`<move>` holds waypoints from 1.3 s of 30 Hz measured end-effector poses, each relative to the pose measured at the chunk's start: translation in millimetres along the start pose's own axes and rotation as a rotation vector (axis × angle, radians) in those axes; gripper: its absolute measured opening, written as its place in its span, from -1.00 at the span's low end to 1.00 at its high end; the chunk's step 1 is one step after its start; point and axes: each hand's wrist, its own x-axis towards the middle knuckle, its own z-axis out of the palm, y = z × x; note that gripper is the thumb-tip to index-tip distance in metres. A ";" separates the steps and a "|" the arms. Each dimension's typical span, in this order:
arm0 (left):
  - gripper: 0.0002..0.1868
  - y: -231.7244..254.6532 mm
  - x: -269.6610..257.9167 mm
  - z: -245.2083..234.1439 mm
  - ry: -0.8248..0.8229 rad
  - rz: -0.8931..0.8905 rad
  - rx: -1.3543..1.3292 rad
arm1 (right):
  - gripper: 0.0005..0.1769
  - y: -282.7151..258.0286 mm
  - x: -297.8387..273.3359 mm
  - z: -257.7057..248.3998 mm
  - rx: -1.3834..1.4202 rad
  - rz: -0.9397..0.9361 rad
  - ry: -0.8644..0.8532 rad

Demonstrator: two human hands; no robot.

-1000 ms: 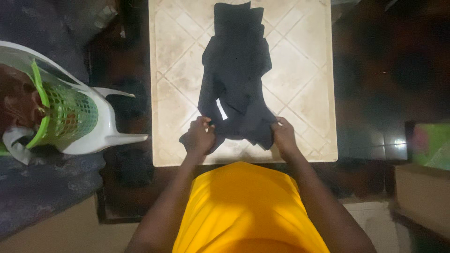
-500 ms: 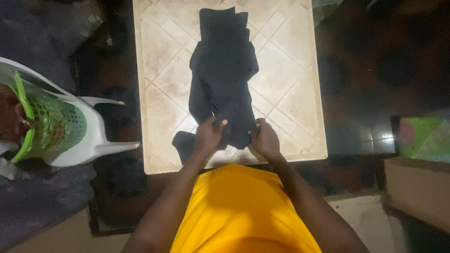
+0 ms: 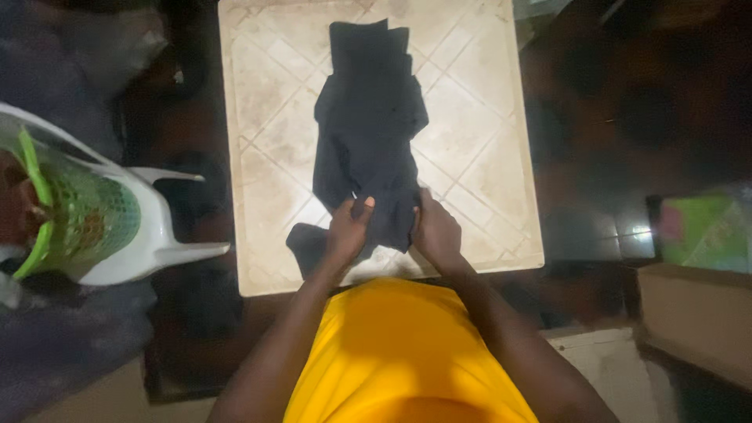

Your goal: The person unfolds a black button-up shirt on a small square table, smoothing the fabric and aligning the collar and sleeves.

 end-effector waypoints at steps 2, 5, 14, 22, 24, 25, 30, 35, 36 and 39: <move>-0.21 -9.4 1.1 -2.4 0.091 0.145 0.055 | -0.68 7.0 -5.0 2.7 -0.101 -0.095 -0.031; -0.30 -5.3 -3.5 -5.4 -0.008 0.015 -0.144 | -0.78 7.9 -7.6 6.0 -0.579 -0.459 0.315; -0.45 14.6 -17.6 -7.9 -0.121 -0.034 -0.297 | -0.70 -2.5 -9.4 15.8 0.768 0.039 -0.362; -0.62 3.3 -8.6 -9.5 0.006 -0.139 -0.212 | -0.32 23.3 -12.0 42.0 0.694 0.257 -0.527; -0.60 8.4 -21.3 -10.5 0.151 0.077 -0.026 | -0.20 39.1 -12.6 55.5 0.804 0.244 -0.569; -0.57 12.8 -25.7 -10.6 0.297 0.296 0.156 | -0.08 47.4 -9.4 64.4 0.911 0.224 -0.610; -0.62 23.9 -18.6 -13.4 -0.087 -0.097 -0.125 | -0.05 61.7 -6.8 85.0 0.757 -0.090 -0.607; -0.66 15.6 -10.7 -10.4 -0.178 -0.268 -0.273 | -0.13 43.6 -11.4 56.1 0.729 0.222 -0.787; -0.66 14.5 -7.2 -9.5 -0.089 -0.195 -0.329 | -0.27 49.9 -8.5 52.0 0.857 0.111 -0.863; -0.66 6.0 -4.3 -15.5 0.030 -0.154 -0.339 | -0.55 81.6 2.3 61.6 1.024 0.021 -0.733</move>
